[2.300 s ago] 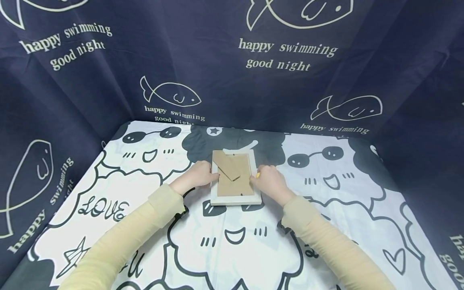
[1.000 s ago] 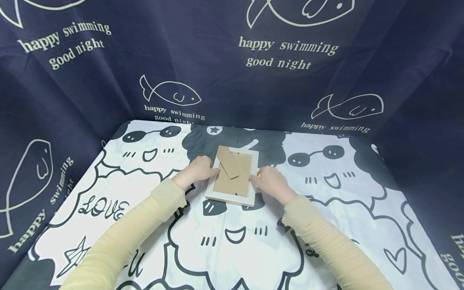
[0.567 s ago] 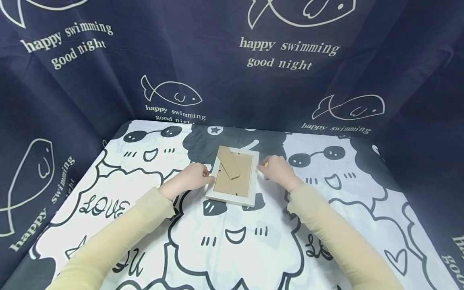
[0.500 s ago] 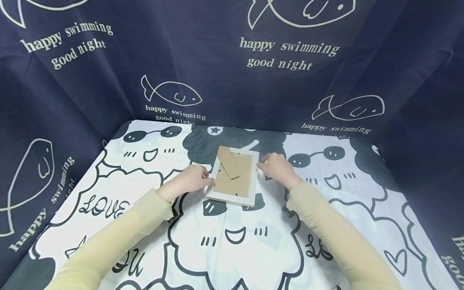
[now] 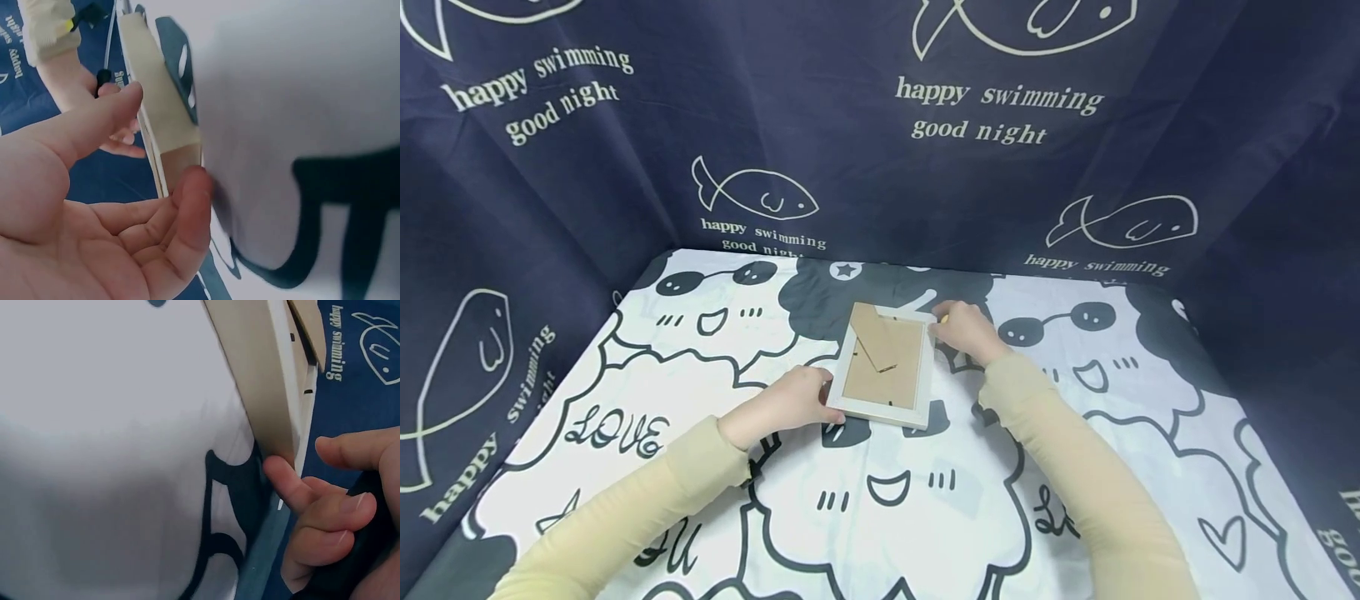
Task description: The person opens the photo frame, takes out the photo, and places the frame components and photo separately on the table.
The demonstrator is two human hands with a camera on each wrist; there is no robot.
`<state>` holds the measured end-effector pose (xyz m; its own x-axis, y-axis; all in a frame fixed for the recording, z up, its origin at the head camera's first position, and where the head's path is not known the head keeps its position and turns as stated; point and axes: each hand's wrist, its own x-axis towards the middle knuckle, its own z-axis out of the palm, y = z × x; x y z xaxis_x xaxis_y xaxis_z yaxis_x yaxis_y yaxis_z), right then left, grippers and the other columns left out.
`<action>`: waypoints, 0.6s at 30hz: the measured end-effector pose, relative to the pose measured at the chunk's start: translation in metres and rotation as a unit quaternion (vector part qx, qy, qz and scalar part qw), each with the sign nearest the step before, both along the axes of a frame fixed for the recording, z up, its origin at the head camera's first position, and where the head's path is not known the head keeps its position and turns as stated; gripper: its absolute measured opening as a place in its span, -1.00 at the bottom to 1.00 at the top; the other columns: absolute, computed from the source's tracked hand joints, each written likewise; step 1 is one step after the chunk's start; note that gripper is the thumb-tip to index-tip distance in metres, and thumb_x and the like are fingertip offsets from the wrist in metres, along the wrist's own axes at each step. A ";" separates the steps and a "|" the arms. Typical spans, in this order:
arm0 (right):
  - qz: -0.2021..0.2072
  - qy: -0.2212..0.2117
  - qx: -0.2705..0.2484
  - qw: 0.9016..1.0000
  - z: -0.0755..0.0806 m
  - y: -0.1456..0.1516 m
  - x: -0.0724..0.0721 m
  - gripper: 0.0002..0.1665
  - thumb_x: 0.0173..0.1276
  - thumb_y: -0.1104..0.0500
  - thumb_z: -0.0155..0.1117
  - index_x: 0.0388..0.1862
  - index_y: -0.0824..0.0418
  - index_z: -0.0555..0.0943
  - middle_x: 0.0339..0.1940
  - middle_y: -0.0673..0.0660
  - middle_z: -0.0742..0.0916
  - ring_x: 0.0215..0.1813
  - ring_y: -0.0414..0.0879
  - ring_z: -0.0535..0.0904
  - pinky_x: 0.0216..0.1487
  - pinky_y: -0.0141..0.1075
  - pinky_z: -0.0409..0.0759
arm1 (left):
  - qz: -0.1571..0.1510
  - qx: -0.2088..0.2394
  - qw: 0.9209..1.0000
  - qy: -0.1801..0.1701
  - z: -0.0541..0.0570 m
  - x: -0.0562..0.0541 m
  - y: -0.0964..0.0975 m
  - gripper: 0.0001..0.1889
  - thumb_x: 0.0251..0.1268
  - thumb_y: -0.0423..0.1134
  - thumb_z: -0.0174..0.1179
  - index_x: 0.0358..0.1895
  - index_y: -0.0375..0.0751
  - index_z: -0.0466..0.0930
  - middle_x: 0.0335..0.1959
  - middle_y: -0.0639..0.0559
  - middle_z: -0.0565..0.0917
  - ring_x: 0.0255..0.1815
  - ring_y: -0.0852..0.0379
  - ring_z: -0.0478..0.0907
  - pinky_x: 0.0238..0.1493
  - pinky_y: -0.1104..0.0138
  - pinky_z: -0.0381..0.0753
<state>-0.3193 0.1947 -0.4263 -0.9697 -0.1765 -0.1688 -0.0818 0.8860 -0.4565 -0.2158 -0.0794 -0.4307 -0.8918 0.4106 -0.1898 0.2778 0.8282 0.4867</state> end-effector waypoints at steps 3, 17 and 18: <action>0.004 0.001 -0.009 1.000 -0.003 0.000 -0.004 -0.45 0.31 0.09 0.18 0.21 0.34 0.46 -0.50 0.11 0.75 -0.56 -0.17 0.49 -0.53 -0.35 0.34 | -0.003 0.002 1.000 0.011 -0.004 0.002 0.001 -0.50 -0.10 -0.09 0.47 -0.16 -0.39 0.57 -0.37 -0.06 0.64 -0.46 0.13 0.47 -0.38 0.32 0.52; -0.012 -0.046 -0.051 0.998 -0.012 0.005 -0.020 -0.49 0.31 0.07 0.18 0.15 0.35 0.48 -0.53 0.08 0.73 -0.87 -0.28 0.22 -0.73 -0.41 0.29 | 0.012 -0.018 0.999 0.030 -0.010 0.000 0.008 -0.50 -0.07 -0.16 0.46 -0.12 -0.45 0.54 -0.40 -0.10 0.62 -0.51 0.13 0.46 -0.48 0.36 0.48; -0.012 -0.046 -0.050 0.998 -0.012 0.005 -0.021 -0.50 0.31 0.07 0.18 0.14 0.34 0.49 -0.53 0.08 0.73 -0.86 -0.28 0.22 -0.73 -0.41 0.29 | 0.013 -0.023 0.999 0.032 -0.010 0.000 0.008 -0.50 -0.06 -0.16 0.46 -0.13 -0.45 0.54 -0.42 -0.09 0.61 -0.51 0.13 0.46 -0.49 0.36 0.48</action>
